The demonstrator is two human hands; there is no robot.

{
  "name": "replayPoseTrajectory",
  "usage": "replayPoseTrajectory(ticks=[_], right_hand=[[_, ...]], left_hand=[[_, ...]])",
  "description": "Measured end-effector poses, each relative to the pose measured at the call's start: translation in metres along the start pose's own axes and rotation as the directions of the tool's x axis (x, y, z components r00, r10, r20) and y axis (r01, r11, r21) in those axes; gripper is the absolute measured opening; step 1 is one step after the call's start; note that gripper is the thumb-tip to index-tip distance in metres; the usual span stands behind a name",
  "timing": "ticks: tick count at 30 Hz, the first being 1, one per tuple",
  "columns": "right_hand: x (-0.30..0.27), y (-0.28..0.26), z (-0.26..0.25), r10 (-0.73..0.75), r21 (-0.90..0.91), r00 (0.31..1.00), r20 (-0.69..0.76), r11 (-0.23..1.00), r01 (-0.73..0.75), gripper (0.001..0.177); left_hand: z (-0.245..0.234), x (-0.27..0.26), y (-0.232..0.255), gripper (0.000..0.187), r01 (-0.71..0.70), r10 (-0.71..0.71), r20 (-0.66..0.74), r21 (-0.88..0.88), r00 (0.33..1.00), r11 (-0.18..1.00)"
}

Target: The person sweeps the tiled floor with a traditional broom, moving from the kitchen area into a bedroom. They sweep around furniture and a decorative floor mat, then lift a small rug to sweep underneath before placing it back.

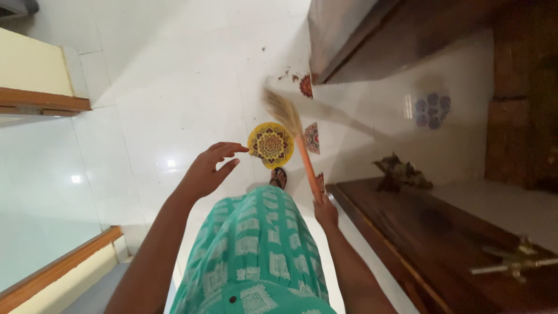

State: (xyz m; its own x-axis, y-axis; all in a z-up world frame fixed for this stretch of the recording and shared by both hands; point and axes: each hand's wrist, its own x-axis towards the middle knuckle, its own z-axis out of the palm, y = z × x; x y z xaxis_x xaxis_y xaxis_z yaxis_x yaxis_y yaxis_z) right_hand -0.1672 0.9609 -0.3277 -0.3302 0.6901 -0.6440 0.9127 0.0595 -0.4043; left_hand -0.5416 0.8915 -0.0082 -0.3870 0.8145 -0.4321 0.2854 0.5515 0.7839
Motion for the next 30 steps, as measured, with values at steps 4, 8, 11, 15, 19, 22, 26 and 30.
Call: replayPoseTrajectory(ticks=[4,8,11,15,19,22,26,30], right_hand=[[-0.060,0.021,-0.015,0.178,0.077,0.974,-0.143,0.983,-0.168,0.055],[-0.033,0.024,-0.038,0.222,0.106,0.948,-0.229,0.974,-0.203,0.048],[0.058,0.015,-0.070,0.241,0.195,0.946,-0.215,0.960,-0.200,0.053],[0.156,-0.015,-0.115,0.111,-0.146,0.990,-0.083,0.982,-0.123,0.042],[0.174,-0.033,-0.125,0.036,-0.283,0.999,0.019,0.959,-0.029,0.038],[0.145,-0.025,-0.123,-0.043,-0.359,0.999,0.013,0.932,0.045,0.038],[0.036,0.019,-0.099,0.020,-0.215,0.999,-0.041,0.976,-0.028,0.044],[-0.018,0.015,-0.041,0.069,-0.171,0.994,-0.083,0.982,-0.082,0.051]], left_hand=[[-0.007,-0.002,-0.001,0.031,-0.005,0.007,-0.070,0.024,0.998,1.000],[-0.011,-0.007,-0.007,0.031,0.009,-0.007,-0.106,0.016,0.994,1.000],[-0.012,-0.011,-0.013,0.030,0.041,-0.039,-0.105,0.018,0.994,0.999],[-0.014,-0.014,-0.018,0.030,0.080,-0.077,-0.101,0.029,0.992,0.996],[-0.011,-0.010,-0.022,0.030,0.098,-0.099,-0.084,-0.016,0.992,0.995],[-0.010,-0.012,-0.027,0.031,0.088,-0.094,-0.101,-0.069,0.990,0.994],[-0.016,-0.016,-0.030,0.031,0.064,-0.075,-0.140,-0.082,0.987,0.995],[-0.019,-0.018,-0.033,0.031,0.093,-0.107,-0.142,-0.107,0.984,0.990]])
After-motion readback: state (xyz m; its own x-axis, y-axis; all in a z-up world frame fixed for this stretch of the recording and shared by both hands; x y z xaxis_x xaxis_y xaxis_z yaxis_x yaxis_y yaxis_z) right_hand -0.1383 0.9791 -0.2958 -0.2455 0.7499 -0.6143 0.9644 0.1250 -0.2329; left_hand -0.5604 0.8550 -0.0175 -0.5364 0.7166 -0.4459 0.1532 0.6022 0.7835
